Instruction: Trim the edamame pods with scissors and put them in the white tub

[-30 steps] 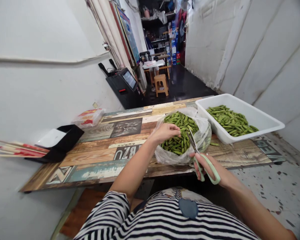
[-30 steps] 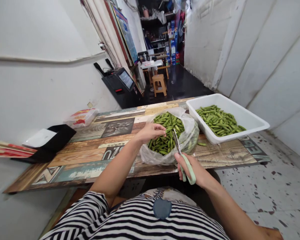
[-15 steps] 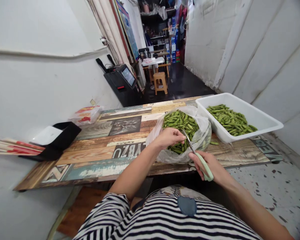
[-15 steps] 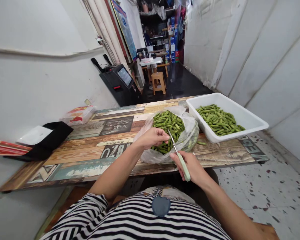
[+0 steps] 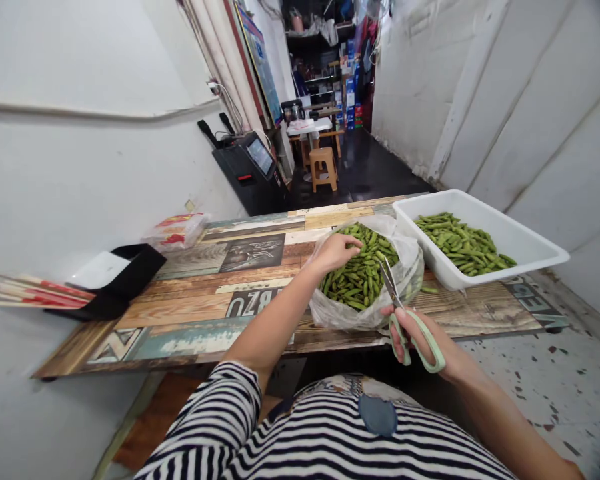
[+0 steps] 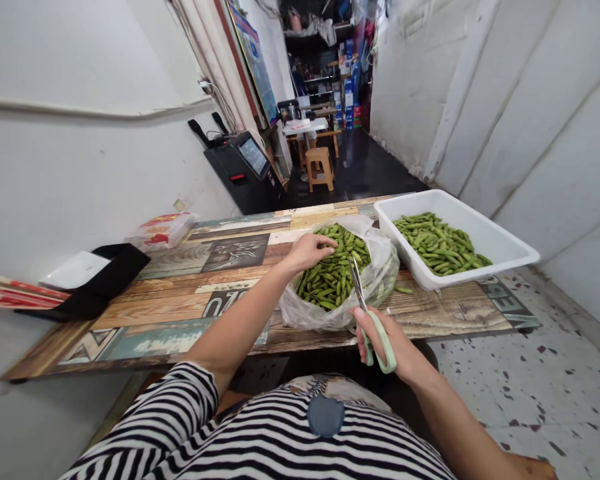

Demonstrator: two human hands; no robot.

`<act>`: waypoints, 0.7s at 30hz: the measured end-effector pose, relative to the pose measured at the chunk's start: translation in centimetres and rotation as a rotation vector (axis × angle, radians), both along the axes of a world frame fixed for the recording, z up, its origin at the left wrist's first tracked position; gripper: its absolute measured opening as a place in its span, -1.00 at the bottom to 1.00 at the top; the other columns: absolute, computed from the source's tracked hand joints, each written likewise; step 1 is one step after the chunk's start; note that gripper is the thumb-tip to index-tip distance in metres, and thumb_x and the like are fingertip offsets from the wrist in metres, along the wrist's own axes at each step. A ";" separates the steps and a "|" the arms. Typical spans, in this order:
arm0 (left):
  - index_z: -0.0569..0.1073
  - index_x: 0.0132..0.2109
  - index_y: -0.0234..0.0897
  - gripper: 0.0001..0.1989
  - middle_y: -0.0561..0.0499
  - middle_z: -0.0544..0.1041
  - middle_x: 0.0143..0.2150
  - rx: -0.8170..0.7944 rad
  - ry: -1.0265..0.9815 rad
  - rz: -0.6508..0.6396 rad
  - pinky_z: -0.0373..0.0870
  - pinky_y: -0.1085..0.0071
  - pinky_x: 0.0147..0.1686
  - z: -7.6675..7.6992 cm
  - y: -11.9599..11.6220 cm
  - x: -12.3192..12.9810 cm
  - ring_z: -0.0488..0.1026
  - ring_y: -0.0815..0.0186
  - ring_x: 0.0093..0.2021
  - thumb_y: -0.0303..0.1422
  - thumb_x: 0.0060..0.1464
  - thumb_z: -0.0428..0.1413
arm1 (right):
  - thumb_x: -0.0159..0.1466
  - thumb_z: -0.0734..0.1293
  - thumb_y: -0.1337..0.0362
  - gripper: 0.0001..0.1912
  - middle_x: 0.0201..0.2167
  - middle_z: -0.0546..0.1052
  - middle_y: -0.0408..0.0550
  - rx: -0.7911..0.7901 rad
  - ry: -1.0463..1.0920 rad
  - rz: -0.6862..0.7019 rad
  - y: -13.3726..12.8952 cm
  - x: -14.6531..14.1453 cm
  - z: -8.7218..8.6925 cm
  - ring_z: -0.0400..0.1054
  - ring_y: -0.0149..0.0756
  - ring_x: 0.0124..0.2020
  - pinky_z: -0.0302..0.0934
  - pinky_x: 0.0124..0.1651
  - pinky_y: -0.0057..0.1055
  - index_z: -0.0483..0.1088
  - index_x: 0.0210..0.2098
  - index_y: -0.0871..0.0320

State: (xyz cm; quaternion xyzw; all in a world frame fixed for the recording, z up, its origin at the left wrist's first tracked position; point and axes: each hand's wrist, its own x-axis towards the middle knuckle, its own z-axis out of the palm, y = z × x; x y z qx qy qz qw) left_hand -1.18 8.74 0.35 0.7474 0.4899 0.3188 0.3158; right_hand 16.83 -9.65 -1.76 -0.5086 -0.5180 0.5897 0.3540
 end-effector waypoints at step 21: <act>0.44 -0.38 -0.40 -0.81 -0.03 0.50 -0.47 -0.669 -0.456 -0.122 -0.07 0.67 -0.71 1.1 -4.4 -0.9 0.27 0.58 -0.61 -0.37 -0.12 0.26 | 0.26 0.18 -0.13 -0.58 -0.67 0.33 -0.25 0.036 -0.126 0.058 0.8 -0.7 0.5 0.26 -0.42 -0.67 0.17 -0.58 -0.49 0.28 -0.39 0.12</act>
